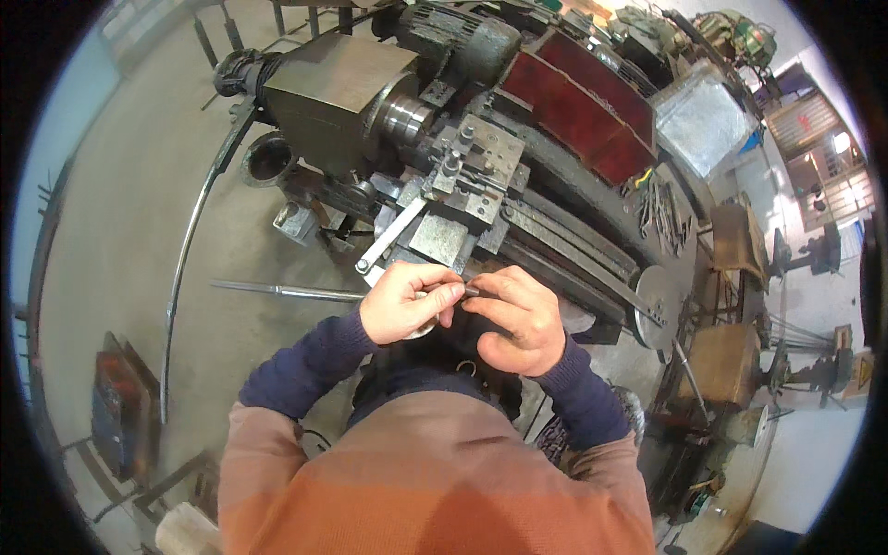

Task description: The person operates a metal lathe to machine small cylindrical metal parts. They repeatedly load a part into the chuck, engage the machine, and remove the finished part, placing it into a nearby container.

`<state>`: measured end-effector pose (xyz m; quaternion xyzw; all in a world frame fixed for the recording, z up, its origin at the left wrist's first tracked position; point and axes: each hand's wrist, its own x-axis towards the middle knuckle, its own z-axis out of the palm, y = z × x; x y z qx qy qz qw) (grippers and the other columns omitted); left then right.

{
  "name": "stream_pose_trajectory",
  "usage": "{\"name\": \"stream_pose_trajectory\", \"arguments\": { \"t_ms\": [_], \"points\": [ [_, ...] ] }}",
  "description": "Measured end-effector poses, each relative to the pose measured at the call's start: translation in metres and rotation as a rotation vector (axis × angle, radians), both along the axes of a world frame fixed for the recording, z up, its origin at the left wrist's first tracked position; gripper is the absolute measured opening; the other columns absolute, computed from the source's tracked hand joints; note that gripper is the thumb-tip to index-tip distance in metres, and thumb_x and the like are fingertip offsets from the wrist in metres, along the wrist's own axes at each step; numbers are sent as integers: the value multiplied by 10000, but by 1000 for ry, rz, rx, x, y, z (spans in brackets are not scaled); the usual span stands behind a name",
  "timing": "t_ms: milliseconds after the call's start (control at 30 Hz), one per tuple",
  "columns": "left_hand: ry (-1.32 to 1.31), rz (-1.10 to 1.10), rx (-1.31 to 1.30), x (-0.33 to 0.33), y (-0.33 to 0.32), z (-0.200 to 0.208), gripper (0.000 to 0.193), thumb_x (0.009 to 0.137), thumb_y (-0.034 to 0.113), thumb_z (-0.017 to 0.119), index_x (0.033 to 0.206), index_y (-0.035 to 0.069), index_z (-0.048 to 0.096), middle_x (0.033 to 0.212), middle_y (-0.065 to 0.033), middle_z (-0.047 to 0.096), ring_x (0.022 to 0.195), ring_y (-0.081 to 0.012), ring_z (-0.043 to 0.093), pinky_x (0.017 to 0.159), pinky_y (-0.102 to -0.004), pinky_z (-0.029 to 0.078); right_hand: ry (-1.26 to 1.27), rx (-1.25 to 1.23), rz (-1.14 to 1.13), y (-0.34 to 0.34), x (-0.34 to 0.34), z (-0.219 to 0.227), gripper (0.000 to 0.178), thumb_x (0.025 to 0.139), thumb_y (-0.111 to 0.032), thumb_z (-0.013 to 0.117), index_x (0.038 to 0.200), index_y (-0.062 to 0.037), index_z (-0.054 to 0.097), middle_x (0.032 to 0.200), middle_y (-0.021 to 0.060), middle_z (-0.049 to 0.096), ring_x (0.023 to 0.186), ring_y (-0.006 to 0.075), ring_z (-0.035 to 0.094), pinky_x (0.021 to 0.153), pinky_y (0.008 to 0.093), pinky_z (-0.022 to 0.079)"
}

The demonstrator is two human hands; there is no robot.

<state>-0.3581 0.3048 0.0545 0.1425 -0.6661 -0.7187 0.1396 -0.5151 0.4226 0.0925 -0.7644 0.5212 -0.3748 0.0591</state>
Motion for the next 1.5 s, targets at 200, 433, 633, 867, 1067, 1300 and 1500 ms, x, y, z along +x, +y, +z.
{"name": "stream_pose_trajectory", "arguments": {
  "t_ms": [200,433,633,867,1067,1300,1500],
  "points": [
    [-111,94,-497,40,-60,25,251,867,219,532,989,1,563,719,-117,613,634,-154,607,592,-288,463,186,31,150,-70,-23,8,337,516,-108,587,842,-25,622,909,131,585,781,308,543,679,377,460],
    [-853,724,-1440,214,-144,10,330,824,241,559,1106,75,518,699,-141,601,666,-324,579,569,-410,443,373,512,-316,-217,-69,-4,319,551,-244,602,806,-80,702,819,117,661,791,304,603,733,351,482],
    [-1121,756,-970,316,-124,-43,325,799,271,584,1038,55,534,657,-166,576,643,-357,569,556,-427,429,368,660,-319,-248,-84,-32,269,580,-228,587,792,-104,696,804,123,656,753,270,631,717,333,498],
    [-1048,881,-983,310,-144,-73,272,767,258,601,840,16,502,641,-195,552,652,-399,546,584,-447,428,180,630,-189,-239,-78,-19,277,594,-253,581,806,-115,693,842,126,649,804,273,619,740,347,491],
    [-1423,862,-1273,326,-191,-72,177,732,174,581,865,58,570,742,-167,611,731,-353,594,652,-439,487,208,589,-232,-238,-86,-30,331,574,-229,574,837,-64,688,792,165,639,735,291,621,684,344,473],
    [-1638,921,-1262,402,-325,-68,125,702,122,574,815,88,616,820,-138,626,812,-305,610,700,-403,496,140,648,-323,-239,-71,-18,320,552,-221,571,817,-97,700,773,131,653,718,268,628,694,323,483],
    [-1185,1027,-873,370,-346,-70,360,729,53,553,1086,76,599,1049,-132,619,989,-251,594,846,-336,464,121,709,-365,-237,-73,-13,348,567,-215,571,873,-104,696,818,151,652,788,279,629,742,330,484]
  ]
}}
